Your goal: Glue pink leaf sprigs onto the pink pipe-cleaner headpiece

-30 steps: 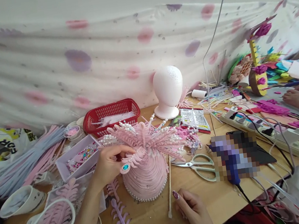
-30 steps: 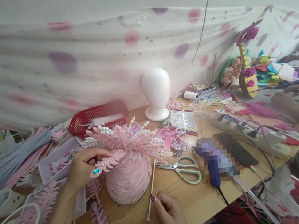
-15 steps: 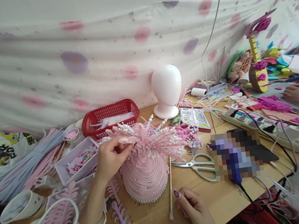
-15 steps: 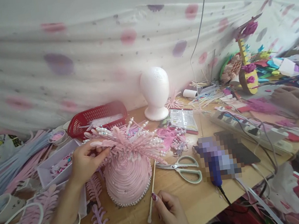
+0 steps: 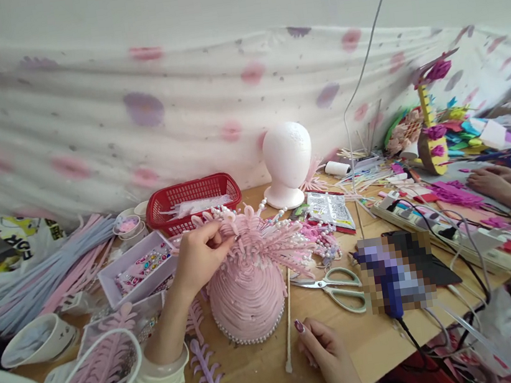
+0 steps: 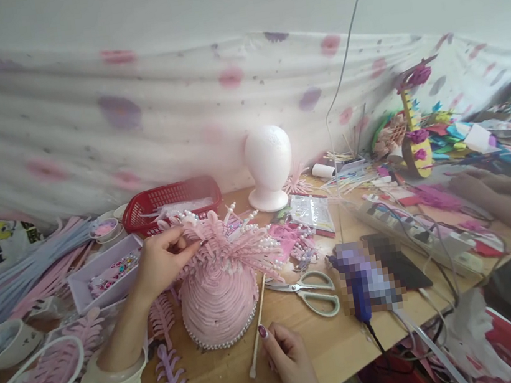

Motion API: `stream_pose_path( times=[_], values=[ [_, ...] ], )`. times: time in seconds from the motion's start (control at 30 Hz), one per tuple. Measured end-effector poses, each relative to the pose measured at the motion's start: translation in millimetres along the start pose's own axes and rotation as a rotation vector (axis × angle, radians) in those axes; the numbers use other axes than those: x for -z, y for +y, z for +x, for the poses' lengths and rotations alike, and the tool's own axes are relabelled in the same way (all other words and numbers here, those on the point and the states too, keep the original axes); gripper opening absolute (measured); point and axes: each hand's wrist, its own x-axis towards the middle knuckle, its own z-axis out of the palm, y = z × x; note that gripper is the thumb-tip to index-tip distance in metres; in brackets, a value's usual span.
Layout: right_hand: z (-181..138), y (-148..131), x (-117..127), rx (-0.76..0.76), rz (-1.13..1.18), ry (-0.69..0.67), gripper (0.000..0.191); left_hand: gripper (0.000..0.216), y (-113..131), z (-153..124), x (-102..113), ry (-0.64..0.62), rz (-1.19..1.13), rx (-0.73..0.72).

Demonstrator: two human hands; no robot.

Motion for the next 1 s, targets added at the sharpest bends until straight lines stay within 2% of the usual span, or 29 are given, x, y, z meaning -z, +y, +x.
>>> stream_pose_path(
  times=[0.4, 1.0],
  values=[
    [0.4, -2.4, -4.7, 0.051, -0.066, 0.076, 0.064, 0.033, -18.0, 2.3, -6.0, -0.073, -0.141, 0.124],
    [-0.8, -7.6, -9.5, 0.106, -0.132, 0.117, 0.063, 0.031, -14.2, 1.3, -7.3, -0.062, -0.183, 0.026]
  ],
)
